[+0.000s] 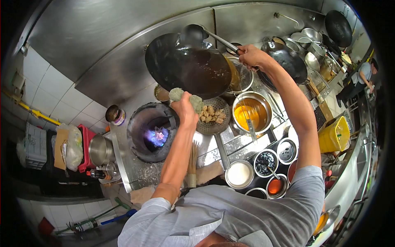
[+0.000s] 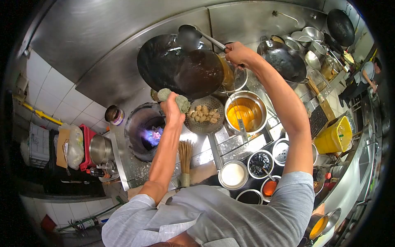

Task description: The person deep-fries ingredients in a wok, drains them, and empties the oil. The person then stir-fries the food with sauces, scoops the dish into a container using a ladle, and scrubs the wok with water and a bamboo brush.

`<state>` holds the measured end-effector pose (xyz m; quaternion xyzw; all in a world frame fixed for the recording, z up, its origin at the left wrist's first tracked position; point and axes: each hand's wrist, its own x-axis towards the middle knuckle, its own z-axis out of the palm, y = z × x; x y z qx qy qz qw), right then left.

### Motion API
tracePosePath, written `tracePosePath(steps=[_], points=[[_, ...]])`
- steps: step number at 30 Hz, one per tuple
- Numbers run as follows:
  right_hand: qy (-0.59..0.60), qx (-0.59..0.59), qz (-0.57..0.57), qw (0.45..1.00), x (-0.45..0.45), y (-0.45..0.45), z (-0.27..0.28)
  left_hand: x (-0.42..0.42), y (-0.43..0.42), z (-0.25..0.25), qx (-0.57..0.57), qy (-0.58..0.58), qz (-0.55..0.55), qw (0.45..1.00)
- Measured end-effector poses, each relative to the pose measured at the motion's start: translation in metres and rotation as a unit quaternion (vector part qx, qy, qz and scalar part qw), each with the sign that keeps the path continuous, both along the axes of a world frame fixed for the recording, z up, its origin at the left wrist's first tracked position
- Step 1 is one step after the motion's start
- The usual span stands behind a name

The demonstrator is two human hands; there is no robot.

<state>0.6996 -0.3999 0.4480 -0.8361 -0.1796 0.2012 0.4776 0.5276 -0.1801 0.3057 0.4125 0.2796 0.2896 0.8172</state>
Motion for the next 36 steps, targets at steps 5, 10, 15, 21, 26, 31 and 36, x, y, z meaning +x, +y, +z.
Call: tracePosePath(steps=[5, 10, 15, 21, 26, 31, 36], points=[[-0.009, 0.008, 0.002, 1.000, 0.000, -0.004, 0.001, 0.006, -0.008, 0.008, 0.006, -0.008, 0.024, 1.000], [-0.001, 0.052, -0.006, 0.999, 0.006, -0.009, -0.006, 0.008, -0.014, 0.016, 0.044, -0.015, 0.045, 0.998], [-0.004, 0.074, -0.012, 0.997, -0.001, -0.011, -0.005, 0.014, -0.011, 0.013, 0.069, -0.018, 0.033, 0.997], [0.000, 0.078, -0.013, 0.997, 0.006, -0.014, -0.015, 0.021, -0.020, 0.024, 0.123, -0.025, 0.099, 0.987], [0.020, 0.091, -0.052, 0.994, -0.007, -0.016, -0.014, 0.022, -0.020, 0.026, 0.167, -0.001, 0.073, 0.983], [0.030, 0.136, -0.057, 0.989, -0.013, -0.022, -0.019, 0.020, -0.036, 0.040, 0.246, 0.039, 0.103, 0.963], [0.045, 0.161, -0.084, 0.982, -0.022, -0.031, -0.024, 0.026, -0.039, 0.031, 0.345, 0.055, 0.090, 0.933]])
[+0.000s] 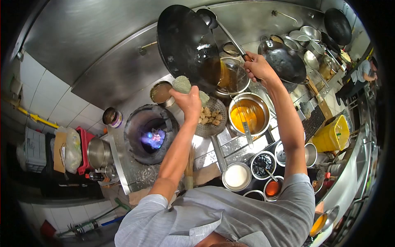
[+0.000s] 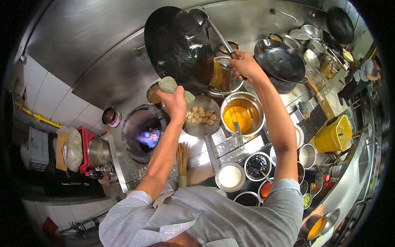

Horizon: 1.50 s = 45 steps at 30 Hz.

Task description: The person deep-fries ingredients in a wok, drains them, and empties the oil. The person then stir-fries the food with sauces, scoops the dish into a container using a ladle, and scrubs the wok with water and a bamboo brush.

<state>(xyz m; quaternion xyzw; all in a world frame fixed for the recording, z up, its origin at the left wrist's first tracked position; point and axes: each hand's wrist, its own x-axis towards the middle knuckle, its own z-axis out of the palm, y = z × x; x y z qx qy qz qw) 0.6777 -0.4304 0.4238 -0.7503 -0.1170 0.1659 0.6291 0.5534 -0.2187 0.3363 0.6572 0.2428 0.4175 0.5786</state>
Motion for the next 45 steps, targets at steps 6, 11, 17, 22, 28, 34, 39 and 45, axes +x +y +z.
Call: tracePosePath(steps=[6, 11, 17, 22, 28, 34, 39, 45], points=[[0.024, 0.025, -0.056, 0.998, -0.019, -0.010, -0.005, -0.001, -0.012, -0.008, 0.085, -0.004, -0.007, 0.996], [-0.010, 0.027, -0.041, 0.999, -0.044, -0.010, 0.000, -0.013, -0.009, -0.010, 0.056, -0.002, -0.021, 0.998], [-0.077, -0.065, -0.036, 0.994, -0.076, 0.020, -0.023, -0.060, 0.036, -0.031, -0.177, -0.106, -0.029, 0.978], [0.031, 0.044, -0.054, 0.997, -0.155, 0.065, -0.056, -0.175, 0.112, -0.075, -0.487, -0.061, -0.123, 0.862], [0.057, 0.185, -0.130, 0.973, -0.322, 0.105, -0.118, -0.342, 0.161, -0.110, -0.602, 0.010, -0.113, 0.791], [0.146, 0.246, -0.187, 0.940, -0.450, 0.080, -0.107, -0.418, 0.205, -0.148, -0.570, 0.037, -0.125, 0.811], [0.095, 0.186, -0.319, 0.925, -0.524, 0.021, -0.098, -0.415, 0.221, -0.140, -0.564, 0.046, -0.090, 0.820], [0.106, 0.094, -0.456, 0.878, -0.579, -0.067, -0.103, -0.385, 0.246, -0.181, -0.571, 0.066, -0.106, 0.811]])
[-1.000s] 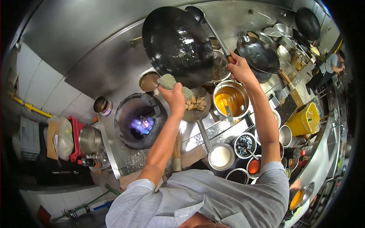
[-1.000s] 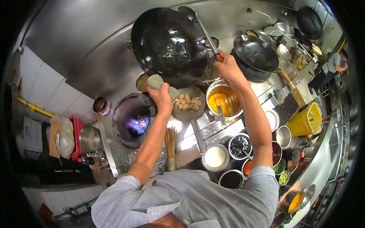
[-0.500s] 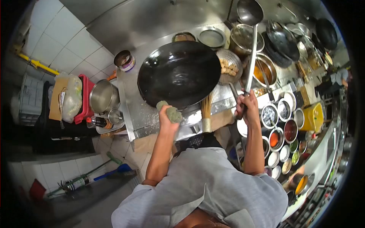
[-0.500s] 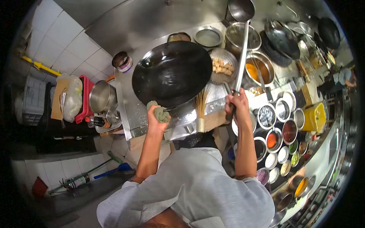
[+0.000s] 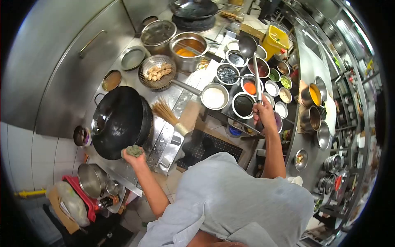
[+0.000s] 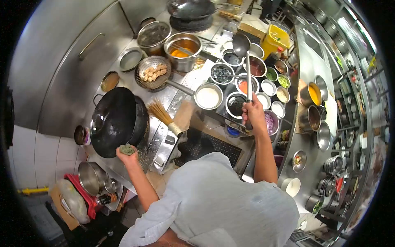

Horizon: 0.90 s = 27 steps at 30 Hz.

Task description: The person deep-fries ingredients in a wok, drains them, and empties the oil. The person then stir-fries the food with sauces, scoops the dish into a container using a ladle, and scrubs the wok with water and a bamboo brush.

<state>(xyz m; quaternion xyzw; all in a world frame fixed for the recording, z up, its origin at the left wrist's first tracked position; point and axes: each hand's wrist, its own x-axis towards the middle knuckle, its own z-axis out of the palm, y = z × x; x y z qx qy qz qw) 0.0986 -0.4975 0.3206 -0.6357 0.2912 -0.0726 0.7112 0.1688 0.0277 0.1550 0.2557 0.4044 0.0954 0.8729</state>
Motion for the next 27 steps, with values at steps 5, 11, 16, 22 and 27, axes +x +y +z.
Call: tracePosePath(steps=[5, 11, 16, 22, 27], points=[[0.069, -0.024, -0.063, 0.995, -0.012, -0.073, -0.021, 0.016, -0.007, -0.008, -0.001, 0.023, 0.030, 0.999], [0.106, -0.001, -0.070, 0.992, -0.009, -0.123, -0.029, 0.024, -0.007, -0.023, 0.038, 0.040, 0.034, 0.998], [0.105, 0.035, -0.051, 0.993, -0.009, -0.143, -0.043, 0.026, -0.005, -0.031, 0.047, 0.047, 0.038, 0.997], [0.049, 0.159, -0.059, 0.984, -0.008, -0.151, -0.050, 0.024, 0.000, -0.033, 0.049, 0.043, 0.021, 0.998], [-0.078, 0.476, -0.100, 0.870, -0.021, -0.168, -0.076, 0.019, -0.021, -0.007, 0.064, 0.073, 0.036, 0.995]])
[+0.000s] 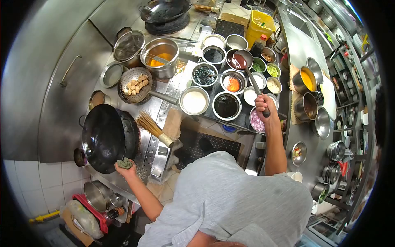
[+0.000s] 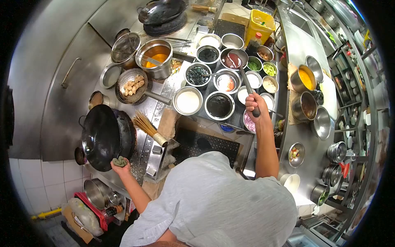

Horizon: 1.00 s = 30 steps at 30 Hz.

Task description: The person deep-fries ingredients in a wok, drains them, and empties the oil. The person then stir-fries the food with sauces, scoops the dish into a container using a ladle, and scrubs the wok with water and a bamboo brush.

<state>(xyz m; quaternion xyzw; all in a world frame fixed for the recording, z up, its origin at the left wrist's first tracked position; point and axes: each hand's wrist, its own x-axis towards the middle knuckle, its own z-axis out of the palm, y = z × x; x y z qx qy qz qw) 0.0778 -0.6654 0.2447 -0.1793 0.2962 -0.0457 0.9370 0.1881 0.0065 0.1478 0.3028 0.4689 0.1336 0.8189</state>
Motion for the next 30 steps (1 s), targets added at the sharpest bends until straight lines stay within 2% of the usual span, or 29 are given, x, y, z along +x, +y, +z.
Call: tracePosePath(steps=[1, 3, 4, 5, 6, 7, 9, 11, 13, 14, 15, 16, 17, 19, 20, 22, 24, 26, 28, 30], points=[[-0.047, 0.058, -0.001, 0.997, -0.003, -0.001, -0.003, -0.003, 0.000, 0.003, -0.009, -0.006, -0.015, 1.000], [-0.063, 0.071, -0.001, 0.995, -0.008, 0.002, 0.000, -0.012, 0.022, -0.015, -0.017, -0.012, -0.031, 0.999], [-0.094, 0.104, 0.006, 0.990, -0.011, 0.001, 0.001, -0.018, 0.060, -0.051, -0.075, -0.156, -0.172, 0.970], [-0.123, 0.137, 0.013, 0.983, -0.013, 0.001, 0.002, -0.021, 0.079, -0.072, -0.130, -0.292, -0.305, 0.897], [-0.124, 0.136, 0.012, 0.983, -0.014, 0.003, 0.008, -0.031, 0.055, -0.044, -0.088, -0.176, -0.193, 0.961], [-0.119, 0.127, 0.008, 0.985, -0.014, 0.008, 0.015, -0.039, 0.031, -0.019, -0.089, -0.176, -0.194, 0.961], [-0.114, 0.116, 0.005, 0.987, -0.015, 0.010, 0.020, -0.048, 0.003, 0.010, 0.020, 0.033, -0.053, 0.998], [-0.143, 0.146, 0.005, 0.979, -0.015, 0.007, 0.022, -0.082, 0.066, -0.072, 0.005, -0.074, -0.236, 0.969], [-0.150, 0.165, -0.002, 0.975, -0.012, 0.006, 0.024, -0.102, 0.064, -0.099, 0.197, 0.125, -0.153, 0.960], [-0.155, 0.184, -0.010, 0.971, -0.010, 0.005, 0.026, -0.118, 0.075, -0.132, 0.195, 0.125, -0.150, 0.961], [-0.154, 0.183, -0.005, 0.971, -0.009, 0.005, 0.026, -0.137, 0.087, -0.170, 0.321, 0.192, -0.238, 0.896], [-0.169, 0.200, -0.011, 0.965, -0.007, 0.006, 0.025, -0.149, 0.093, -0.188, 0.435, 0.253, -0.317, 0.804], [-0.182, 0.217, -0.015, 0.959, -0.005, 0.006, 0.026, -0.154, 0.085, -0.186, 0.431, 0.256, -0.311, 0.808], [-0.197, 0.242, -0.015, 0.950, -0.003, 0.009, 0.032, -0.166, 0.060, -0.176, 0.556, 0.421, -0.372, 0.613], [-0.194, 0.240, -0.021, 0.951, -0.002, 0.013, 0.037, -0.175, 0.060, -0.175, 0.577, 0.286, -0.339, 0.686], [-0.191, 0.241, -0.030, 0.951, -0.006, 0.024, 0.052, -0.178, 0.058, -0.169, 0.510, 0.204, -0.342, 0.762], [-0.183, 0.216, -0.039, 0.958, -0.006, 0.034, 0.068, -0.176, 0.022, -0.115, 0.487, 0.292, -0.341, 0.749], [-0.174, 0.171, -0.005, 0.970, -0.005, 0.039, 0.082, -0.179, 0.013, -0.115, 0.502, 0.367, -0.307, 0.721], [-0.191, 0.136, 0.072, 0.969, -0.001, 0.044, 0.094, -0.188, 0.030, -0.160, 0.534, 0.375, -0.319, 0.688], [-0.209, 0.104, 0.136, 0.963, -0.001, 0.058, 0.106, -0.185, 0.024, -0.138, 0.472, 0.379, -0.343, 0.719]])
